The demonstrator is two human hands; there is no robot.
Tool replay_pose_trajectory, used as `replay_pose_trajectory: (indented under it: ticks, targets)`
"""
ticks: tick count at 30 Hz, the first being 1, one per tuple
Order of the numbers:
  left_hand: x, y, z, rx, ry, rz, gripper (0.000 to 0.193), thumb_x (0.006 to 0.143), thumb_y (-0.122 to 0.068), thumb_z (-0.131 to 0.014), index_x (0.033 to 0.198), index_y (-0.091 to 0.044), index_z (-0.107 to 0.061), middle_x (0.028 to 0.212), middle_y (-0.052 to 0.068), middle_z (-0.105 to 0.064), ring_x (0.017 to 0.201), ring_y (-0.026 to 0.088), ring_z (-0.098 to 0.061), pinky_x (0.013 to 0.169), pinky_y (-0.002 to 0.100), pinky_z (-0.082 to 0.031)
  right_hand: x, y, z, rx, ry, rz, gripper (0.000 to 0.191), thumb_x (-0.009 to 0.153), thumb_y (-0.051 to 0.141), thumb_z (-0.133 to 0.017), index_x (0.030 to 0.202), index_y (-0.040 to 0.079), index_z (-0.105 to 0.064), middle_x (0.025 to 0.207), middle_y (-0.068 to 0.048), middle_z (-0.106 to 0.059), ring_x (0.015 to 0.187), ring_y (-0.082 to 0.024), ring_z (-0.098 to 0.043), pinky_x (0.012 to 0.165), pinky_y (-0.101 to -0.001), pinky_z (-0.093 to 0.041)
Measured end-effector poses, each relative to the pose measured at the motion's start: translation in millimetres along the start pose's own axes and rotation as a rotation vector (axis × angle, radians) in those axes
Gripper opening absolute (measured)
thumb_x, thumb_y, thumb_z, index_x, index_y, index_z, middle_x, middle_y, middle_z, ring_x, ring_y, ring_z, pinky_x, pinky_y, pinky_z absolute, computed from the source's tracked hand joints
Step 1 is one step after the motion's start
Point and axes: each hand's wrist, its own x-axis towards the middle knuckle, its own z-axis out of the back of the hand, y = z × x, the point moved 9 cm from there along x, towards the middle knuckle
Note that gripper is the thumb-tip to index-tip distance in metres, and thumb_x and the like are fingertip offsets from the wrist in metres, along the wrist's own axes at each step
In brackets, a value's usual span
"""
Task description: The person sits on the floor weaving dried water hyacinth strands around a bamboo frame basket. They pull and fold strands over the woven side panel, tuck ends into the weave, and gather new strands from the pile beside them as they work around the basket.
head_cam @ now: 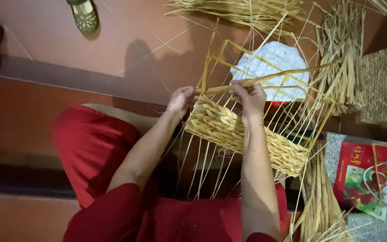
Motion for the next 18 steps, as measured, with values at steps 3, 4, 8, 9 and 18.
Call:
replay_pose_trajectory:
  ticks: [3, 4, 8, 9, 18]
  targets:
    - [-2, -37, 34, 0.091, -0.244, -0.062, 0.016, 0.095, -0.014, -0.06, 0.109, -0.006, -0.061, 0.089, 0.009, -0.069, 0.072, 0.019, -0.065, 0.065, 0.034, -0.056, 0, -24, 17, 0.43, -0.055, -0.131, 0.012, 0.092, 0.008, -0.072, 0.099, 0.005, -0.062, 0.098, -0.012, -0.075, 0.063, -0.015, -0.065, 0.055, -0.0272, -0.053]
    - [-4, -53, 49, 0.039, -0.341, -0.117, 0.016, 0.095, -0.014, -0.058, 0.109, -0.006, -0.06, 0.088, 0.009, -0.068, 0.071, 0.02, -0.064, 0.064, 0.034, -0.056, 2, -26, 27, 0.557, -0.097, -0.134, 0.014, 0.094, 0.012, -0.073, 0.098, 0.007, -0.061, 0.094, -0.011, -0.072, 0.06, -0.015, -0.06, 0.053, -0.0262, -0.048]
    - [-20, -116, 116, -0.208, -0.725, -0.394, 0.016, 0.094, -0.012, -0.053, 0.109, -0.006, -0.055, 0.081, 0.01, -0.065, 0.066, 0.022, -0.061, 0.058, 0.036, -0.054, 9, -27, 72, 0.618, -0.254, -0.131, 0.018, 0.098, 0.025, -0.07, 0.1, 0.011, -0.059, 0.086, -0.006, -0.067, 0.056, -0.014, -0.049, 0.051, -0.026, -0.041]
    - [-23, -130, 128, -0.261, -0.792, -0.465, 0.016, 0.094, -0.012, -0.052, 0.109, -0.006, -0.054, 0.079, 0.01, -0.065, 0.065, 0.022, -0.06, 0.056, 0.036, -0.054, 10, -23, 82, 0.579, -0.254, -0.099, 0.018, 0.099, 0.026, -0.069, 0.1, 0.01, -0.06, 0.087, -0.007, -0.068, 0.058, -0.014, -0.051, 0.053, -0.027, -0.043]
    - [-2, -233, 108, -0.552, -0.45, -0.715, 0.046, 0.095, -0.049, -0.054, 0.095, -0.003, -0.058, 0.066, 0.008, -0.061, 0.057, 0.024, -0.06, 0.052, 0.038, -0.054, 16, -38, 108, 0.205, -0.159, -0.007, 0.015, 0.106, 0.018, -0.062, 0.107, 0.004, -0.064, 0.091, -0.012, -0.072, 0.069, -0.017, -0.069, 0.062, -0.0325, -0.062]
